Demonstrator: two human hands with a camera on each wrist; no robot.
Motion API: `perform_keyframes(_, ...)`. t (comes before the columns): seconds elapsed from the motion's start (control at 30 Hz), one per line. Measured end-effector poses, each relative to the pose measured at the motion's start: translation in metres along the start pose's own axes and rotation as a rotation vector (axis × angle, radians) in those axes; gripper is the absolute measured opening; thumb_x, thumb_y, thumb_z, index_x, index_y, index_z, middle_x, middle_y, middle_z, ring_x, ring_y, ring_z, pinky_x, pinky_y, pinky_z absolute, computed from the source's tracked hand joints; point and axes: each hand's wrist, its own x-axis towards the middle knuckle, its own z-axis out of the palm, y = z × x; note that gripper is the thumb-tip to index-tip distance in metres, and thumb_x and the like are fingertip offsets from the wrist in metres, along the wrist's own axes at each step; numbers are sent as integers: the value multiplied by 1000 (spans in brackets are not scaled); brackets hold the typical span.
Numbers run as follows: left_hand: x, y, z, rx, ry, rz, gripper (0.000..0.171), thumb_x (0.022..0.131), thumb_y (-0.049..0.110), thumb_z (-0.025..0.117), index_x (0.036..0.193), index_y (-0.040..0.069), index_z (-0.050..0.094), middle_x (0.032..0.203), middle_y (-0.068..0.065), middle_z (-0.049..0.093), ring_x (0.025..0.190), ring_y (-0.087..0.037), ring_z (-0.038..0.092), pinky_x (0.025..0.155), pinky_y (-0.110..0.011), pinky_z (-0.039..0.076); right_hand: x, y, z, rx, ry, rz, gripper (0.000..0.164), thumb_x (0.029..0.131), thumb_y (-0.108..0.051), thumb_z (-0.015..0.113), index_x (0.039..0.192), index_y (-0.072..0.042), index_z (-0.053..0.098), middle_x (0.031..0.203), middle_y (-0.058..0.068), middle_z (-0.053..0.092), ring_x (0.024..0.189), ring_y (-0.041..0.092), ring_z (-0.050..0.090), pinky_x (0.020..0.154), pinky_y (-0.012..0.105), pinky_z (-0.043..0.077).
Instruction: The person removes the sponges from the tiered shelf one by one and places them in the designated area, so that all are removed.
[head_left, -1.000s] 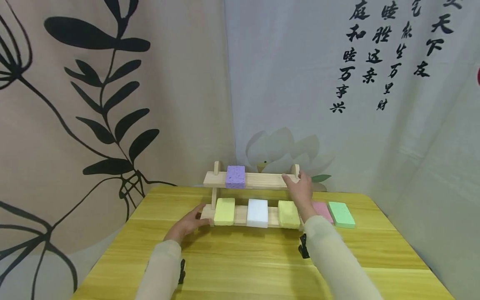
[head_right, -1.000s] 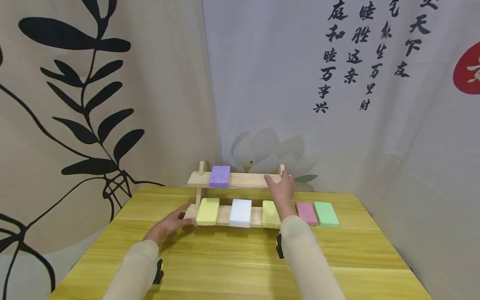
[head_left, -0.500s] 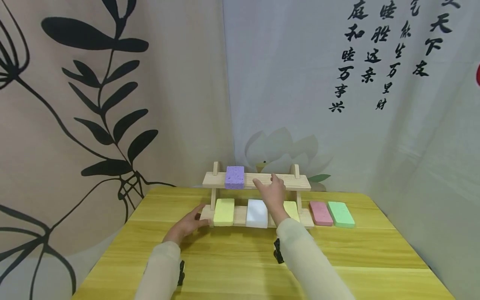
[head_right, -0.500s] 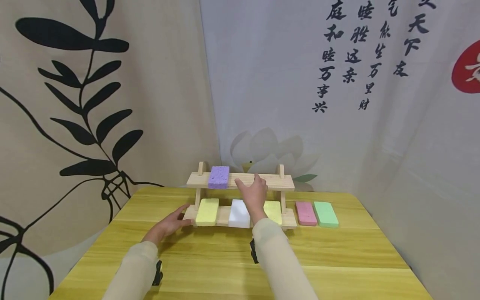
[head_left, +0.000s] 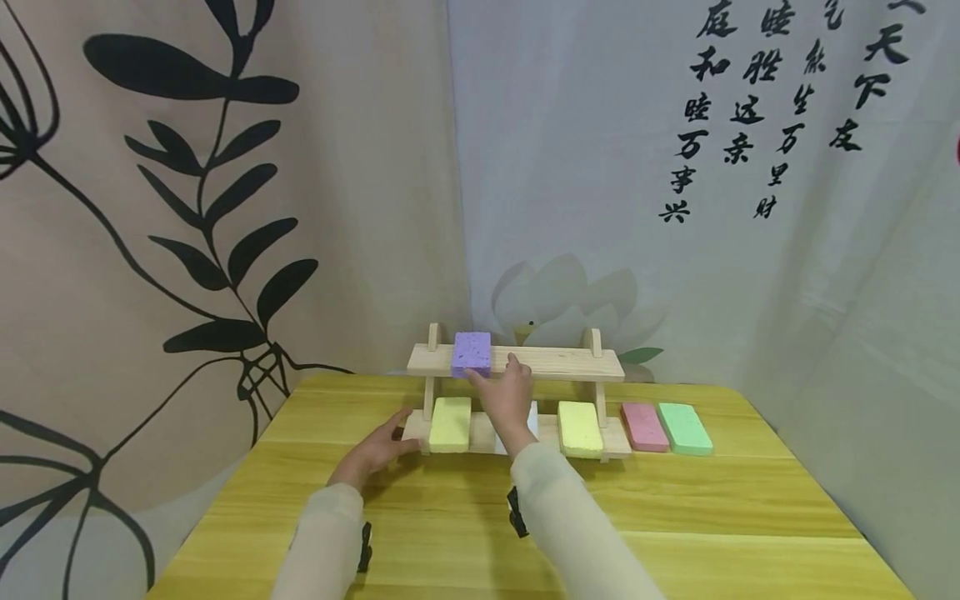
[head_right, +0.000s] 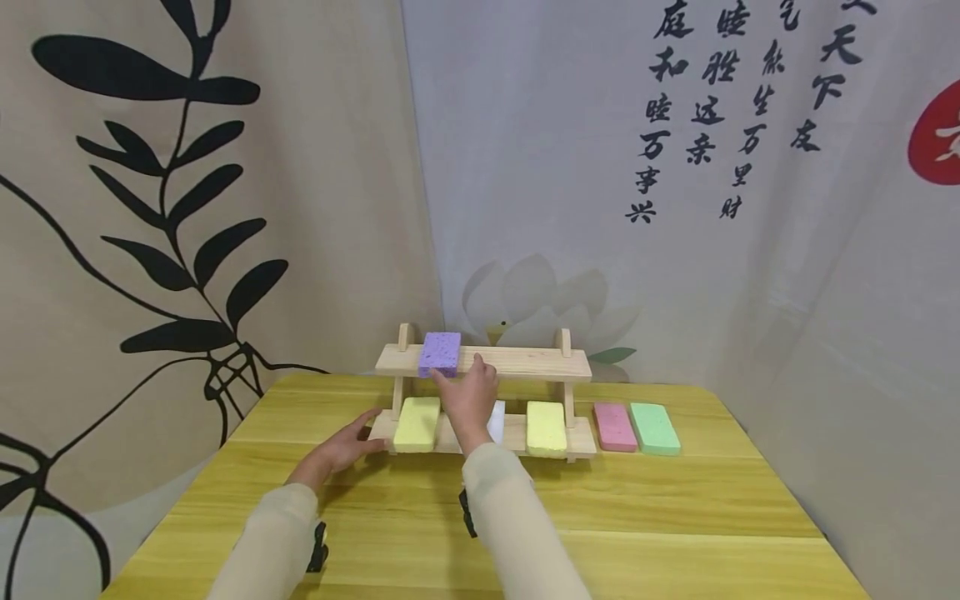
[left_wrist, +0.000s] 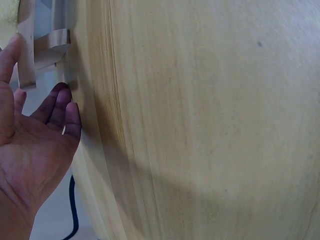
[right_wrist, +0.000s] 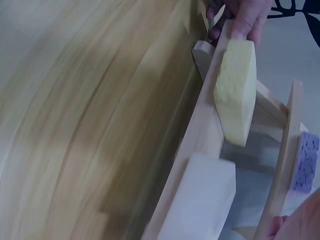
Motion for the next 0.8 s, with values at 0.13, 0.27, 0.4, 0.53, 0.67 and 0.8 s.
perform_keyframes(0.13,-1,0,-1,0,2,-7,84,94,33,70,159,10,21,141,-29,46,125,-43,49,102,-60,39,-2,-5,9,-14,22,6,94,79,-49,81,147,2,42,136,24,47,126,39,44,104,48,40)
perform_keyframes(0.27,-2,1,-1,-4,-5,-12,84,94,34,70,159,11,21,142,-29,45,127,-45,47,102,-61,39,-3,-11,15,-11,51,10,96,76,-48,84,146,4,42,132,25,48,121,39,46,101,49,41)
perform_keyframes(0.4,-4,2,-2,-18,-9,-4,84,95,32,69,159,9,20,139,-29,47,124,-44,49,100,-60,41,-2,-17,21,-41,74,6,96,75,-48,84,144,5,43,129,25,50,118,37,47,100,49,40)
perform_keyframes(0.53,-4,3,-2,-34,-7,-4,85,94,31,70,159,9,20,140,-29,47,125,-45,49,101,-60,41,-1,-20,28,-67,86,3,93,74,-48,85,140,5,46,124,23,52,113,36,48,97,48,42)
perform_keyframes(0.67,-4,3,-2,-38,-8,-5,86,93,33,71,159,10,20,142,-31,44,127,-46,47,102,-60,40,1,-21,34,-86,87,21,93,72,-50,86,138,3,47,120,21,53,109,34,50,92,47,44)
perform_keyframes(0.8,-4,2,-2,-37,0,-10,86,93,34,72,159,12,22,142,-30,45,126,-45,48,102,-60,40,5,-20,38,-123,87,54,91,72,-52,85,135,2,49,117,20,53,106,34,51,88,47,47)
